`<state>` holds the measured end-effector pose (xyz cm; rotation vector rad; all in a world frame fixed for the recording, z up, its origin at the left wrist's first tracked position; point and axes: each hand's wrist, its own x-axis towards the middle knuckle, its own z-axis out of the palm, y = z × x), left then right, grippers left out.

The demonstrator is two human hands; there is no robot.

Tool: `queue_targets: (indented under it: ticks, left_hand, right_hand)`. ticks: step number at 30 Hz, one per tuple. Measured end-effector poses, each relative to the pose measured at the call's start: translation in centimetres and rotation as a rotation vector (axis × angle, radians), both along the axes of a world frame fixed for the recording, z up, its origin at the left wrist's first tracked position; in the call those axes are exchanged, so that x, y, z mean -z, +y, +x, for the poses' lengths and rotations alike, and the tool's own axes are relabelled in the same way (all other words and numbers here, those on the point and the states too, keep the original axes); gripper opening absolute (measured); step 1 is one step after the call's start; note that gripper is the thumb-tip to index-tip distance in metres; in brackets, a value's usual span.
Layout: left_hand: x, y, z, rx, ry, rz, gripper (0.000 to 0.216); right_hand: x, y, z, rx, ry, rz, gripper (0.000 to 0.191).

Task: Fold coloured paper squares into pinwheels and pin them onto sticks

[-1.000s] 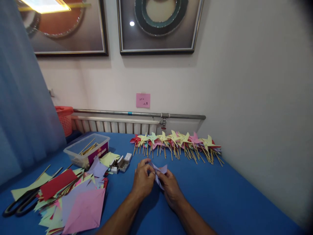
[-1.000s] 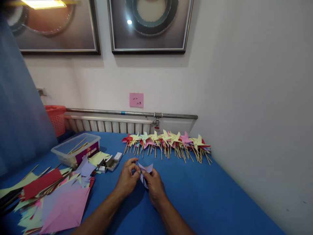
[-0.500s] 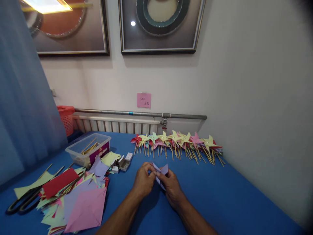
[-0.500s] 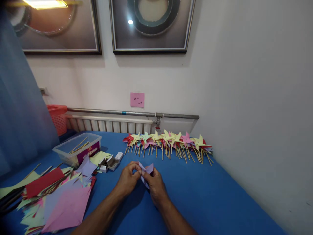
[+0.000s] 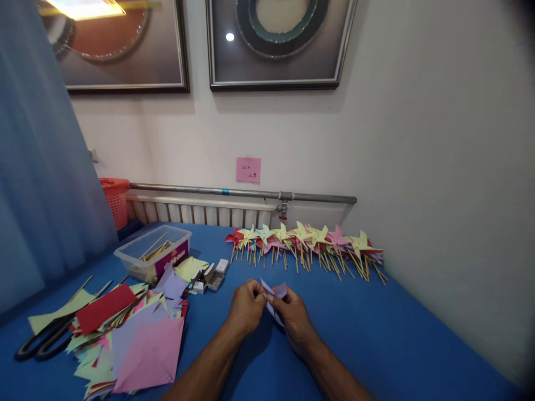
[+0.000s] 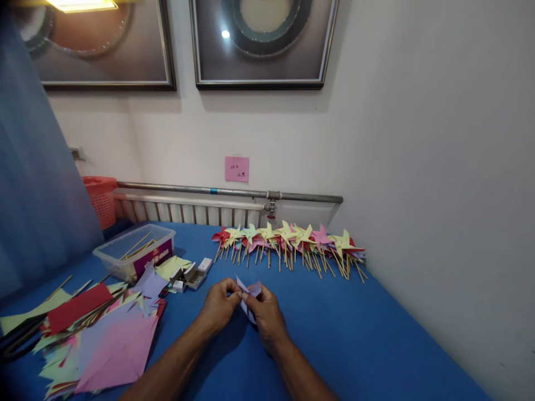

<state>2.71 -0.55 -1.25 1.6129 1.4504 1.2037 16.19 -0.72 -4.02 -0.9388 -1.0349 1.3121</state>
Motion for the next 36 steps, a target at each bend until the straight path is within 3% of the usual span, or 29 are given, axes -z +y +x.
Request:
queue_targets:
  ticks: [6,9,12,16,18,22,27,31,36]
  left_hand:
    - [0.3,0.0,0.1,-0.028,-0.027,0.061,0.010]
    - [0.3,0.2,0.0,-0.032,-0.174,0.069,0.003]
    - [-0.1,0.3,-0.3,-0.035,-0.430,-0.094,0.012]
    - [-0.7,0.2,-0.6,0.137,-0.600,-0.315,0.023]
    - [-0.6,0.2,-0.7,0.166,-0.608,-0.311,0.021]
    - [0.3,0.8,-0.8,0.094,-0.539,-0.300,0.025]
    - [1.1,1.3,-0.9,0.087,-0.442,-0.289,0.024]
    - [0.8,1.1,-0.9,0.092,-0.399,-0.271,0.025]
    - [0.6,1.0,-1.0,0.125,-0.386,-0.240,0.021]
  right_hand:
    - [0.8,0.6,0.0,-0.004,0.004,-0.016,0.044]
    - [1.0,0.8,0.2,0.019,0.018,-0.018,0.045]
    - [0.6,0.5,0.2,0.012,0.029,-0.014,0.045]
    - [-0.3,-0.2,-0.1,-0.066,0.036,0.008,0.040]
    - [-0.7,-0.4,-0.2,-0.075,0.009,0.025,0.037]
    - [-1.3,-0.6,-0.4,-0.030,-0.088,0.054,0.031]
    - [-1.1,-0.4,-0.2,0.002,-0.149,0.115,0.024]
    - [-0.4,0.1,-0.2,0.022,-0.164,0.118,0.027]
    - [-0.3,0.2,-0.2,-0.069,-0.056,0.074,0.036]
